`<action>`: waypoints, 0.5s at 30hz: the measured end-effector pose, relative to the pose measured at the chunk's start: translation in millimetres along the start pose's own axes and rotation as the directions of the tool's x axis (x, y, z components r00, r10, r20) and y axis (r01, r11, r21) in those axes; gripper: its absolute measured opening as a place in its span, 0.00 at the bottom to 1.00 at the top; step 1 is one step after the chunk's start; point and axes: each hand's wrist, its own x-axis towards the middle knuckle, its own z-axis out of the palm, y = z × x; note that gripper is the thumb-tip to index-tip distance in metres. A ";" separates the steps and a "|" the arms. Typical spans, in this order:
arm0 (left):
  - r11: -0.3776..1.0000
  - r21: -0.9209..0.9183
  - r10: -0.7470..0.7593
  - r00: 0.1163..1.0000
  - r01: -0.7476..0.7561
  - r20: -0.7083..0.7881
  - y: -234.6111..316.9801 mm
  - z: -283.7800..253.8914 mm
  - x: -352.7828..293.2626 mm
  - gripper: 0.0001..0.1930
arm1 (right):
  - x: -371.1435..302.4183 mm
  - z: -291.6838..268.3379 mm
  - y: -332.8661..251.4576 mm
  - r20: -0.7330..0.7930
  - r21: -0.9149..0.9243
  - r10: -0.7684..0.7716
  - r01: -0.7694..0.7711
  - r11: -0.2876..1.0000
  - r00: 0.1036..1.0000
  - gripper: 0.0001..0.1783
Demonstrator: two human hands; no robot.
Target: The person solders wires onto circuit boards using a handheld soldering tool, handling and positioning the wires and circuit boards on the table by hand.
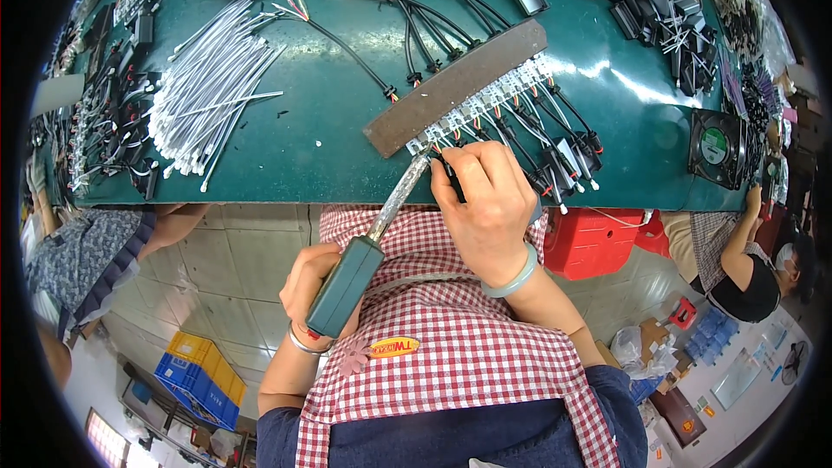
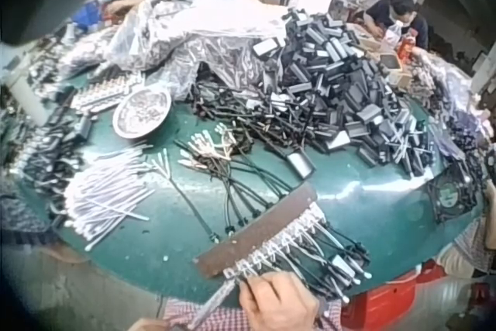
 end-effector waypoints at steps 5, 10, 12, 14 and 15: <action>1.000 0.004 0.001 1.000 -0.001 0.011 -0.3 0.4 0.9 0.10 | 1.9 -2.1 -3.9 0.007 -0.009 0.045 -0.045 0.999 0.999 0.13; 1.000 0.000 -0.025 0.999 0.025 0.020 -2.7 0.4 -3.5 0.10 | 1.3 -1.6 -3.7 0.008 -0.021 0.044 -0.044 0.999 0.999 0.13; 1.000 0.011 -0.009 1.000 0.009 0.022 -2.5 0.5 -3.4 0.09 | 1.6 -1.9 -4.0 0.008 -0.021 0.045 -0.045 0.999 0.999 0.13; 0.996 0.070 0.059 0.998 -0.059 0.002 -1.3 0.7 -2.5 0.09 | 2.4 -2.4 -4.6 0.008 -0.020 0.045 -0.045 0.999 0.999 0.13; 0.996 0.070 0.059 0.998 -0.059 0.003 -0.3 0.1 -2.5 0.09 | 2.5 -2.8 -4.9 0.012 -0.020 0.046 -0.046 0.999 0.999 0.13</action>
